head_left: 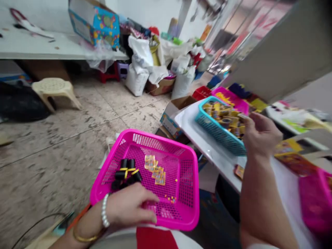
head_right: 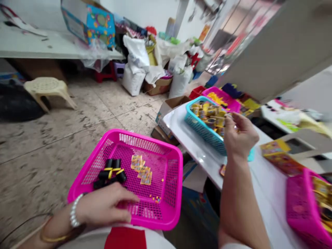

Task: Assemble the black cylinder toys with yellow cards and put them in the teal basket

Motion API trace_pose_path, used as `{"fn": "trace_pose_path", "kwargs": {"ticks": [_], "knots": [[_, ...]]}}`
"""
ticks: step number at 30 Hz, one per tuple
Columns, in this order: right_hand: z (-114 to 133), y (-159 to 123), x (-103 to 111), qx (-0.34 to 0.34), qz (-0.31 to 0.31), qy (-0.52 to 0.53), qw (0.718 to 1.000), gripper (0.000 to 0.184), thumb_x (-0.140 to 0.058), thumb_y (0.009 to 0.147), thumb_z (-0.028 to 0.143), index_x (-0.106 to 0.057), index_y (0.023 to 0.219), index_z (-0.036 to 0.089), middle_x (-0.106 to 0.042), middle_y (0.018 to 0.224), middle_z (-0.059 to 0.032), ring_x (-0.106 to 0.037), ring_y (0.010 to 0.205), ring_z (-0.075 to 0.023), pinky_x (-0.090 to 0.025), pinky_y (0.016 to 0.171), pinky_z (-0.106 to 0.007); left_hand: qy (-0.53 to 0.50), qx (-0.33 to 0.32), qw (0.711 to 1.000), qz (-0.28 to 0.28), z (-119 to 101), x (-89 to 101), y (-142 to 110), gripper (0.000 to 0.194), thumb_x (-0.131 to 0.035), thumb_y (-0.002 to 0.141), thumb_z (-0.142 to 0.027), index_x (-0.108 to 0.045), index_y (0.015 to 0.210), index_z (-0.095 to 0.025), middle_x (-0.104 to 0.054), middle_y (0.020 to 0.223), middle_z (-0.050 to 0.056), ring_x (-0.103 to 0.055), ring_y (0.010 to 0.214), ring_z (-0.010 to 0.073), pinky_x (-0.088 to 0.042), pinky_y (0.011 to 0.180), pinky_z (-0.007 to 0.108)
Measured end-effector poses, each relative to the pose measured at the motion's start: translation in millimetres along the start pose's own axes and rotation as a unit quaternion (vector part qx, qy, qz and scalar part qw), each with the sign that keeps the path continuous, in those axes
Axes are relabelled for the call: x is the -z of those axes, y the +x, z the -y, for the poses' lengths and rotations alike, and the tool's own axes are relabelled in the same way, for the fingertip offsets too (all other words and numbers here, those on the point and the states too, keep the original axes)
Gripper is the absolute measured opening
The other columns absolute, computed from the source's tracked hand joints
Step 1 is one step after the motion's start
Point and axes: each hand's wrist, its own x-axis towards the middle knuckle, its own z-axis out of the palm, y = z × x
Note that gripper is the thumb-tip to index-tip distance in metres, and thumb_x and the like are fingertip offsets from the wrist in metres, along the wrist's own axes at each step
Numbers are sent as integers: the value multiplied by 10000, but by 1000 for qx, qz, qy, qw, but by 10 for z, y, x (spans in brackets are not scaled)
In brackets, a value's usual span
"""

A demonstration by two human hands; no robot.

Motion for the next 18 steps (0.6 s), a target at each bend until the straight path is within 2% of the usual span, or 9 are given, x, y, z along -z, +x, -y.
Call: {"fn": "trace_pose_path", "kwargs": {"ticks": [1,2,3,5,6,8,11,13,18], "knots": [[208,-177,-43,27,58,47,997,309,-603,881,357,-688,1124,187,-706,1051,-134,-666,937,-242,-497,826,-362,36,19,999,-16,-17,81,8,124,-741,730,-324,-753,777,-210,-643,626,0,-533,568,153,-359,569,253],[439,-377,-98,56,144,85,984,257,-589,895,348,-697,1080,207,-714,1015,-99,-669,904,-224,-501,814,-349,73,39,995,-51,-21,158,22,154,-678,797,-333,-750,851,-207,-677,700,17,-573,632,166,-381,611,260],[677,-594,-168,92,255,104,957,200,-601,889,340,-711,1008,223,-723,924,-57,-672,818,-202,-508,762,-327,99,58,988,-102,-14,227,39,191,-630,841,-343,-739,916,-206,-700,779,32,-602,699,178,-400,654,268],[1105,-1047,-369,161,476,97,859,135,-628,871,321,-713,933,236,-712,789,-14,-654,679,-171,-496,638,-281,96,83,968,-214,32,331,72,227,-596,869,-366,-712,974,-202,-714,885,49,-628,785,190,-426,707,278],[1266,-1265,-498,186,533,73,822,128,-624,878,320,-705,925,233,-708,783,-17,-651,672,-172,-484,614,-275,75,89,962,-248,67,367,84,227,-593,870,-374,-702,970,-201,-713,898,50,-631,791,189,-435,709,278],[1453,-1641,-780,227,584,-2,779,138,-616,883,309,-680,956,211,-703,866,-59,-655,727,-195,-473,606,-280,21,90,958,-273,152,410,95,214,-601,861,-382,-689,921,-196,-705,863,46,-625,755,182,-445,672,269],[1469,-1969,-1113,244,601,-60,759,115,-581,890,223,-653,971,184,-675,931,-90,-646,765,-201,-459,611,-272,-37,95,953,-285,291,433,85,210,-626,836,-381,-681,871,-180,-692,811,46,-602,692,171,-439,616,255],[1411,-2035,-1209,245,601,-52,759,110,-550,905,205,-649,948,184,-661,922,-81,-636,798,-191,-461,656,-266,-52,100,947,-301,369,438,69,214,-638,825,-378,-679,865,-172,-687,796,47,-590,672,163,-432,596,247],[1271,-2062,-1225,244,603,24,759,95,-598,887,230,-659,945,185,-646,926,-50,-609,860,-173,-455,753,-258,-54,94,940,-323,449,438,64,194,-620,836,-356,-672,869,-172,-679,782,34,-585,658,147,-425,575,233]]}}
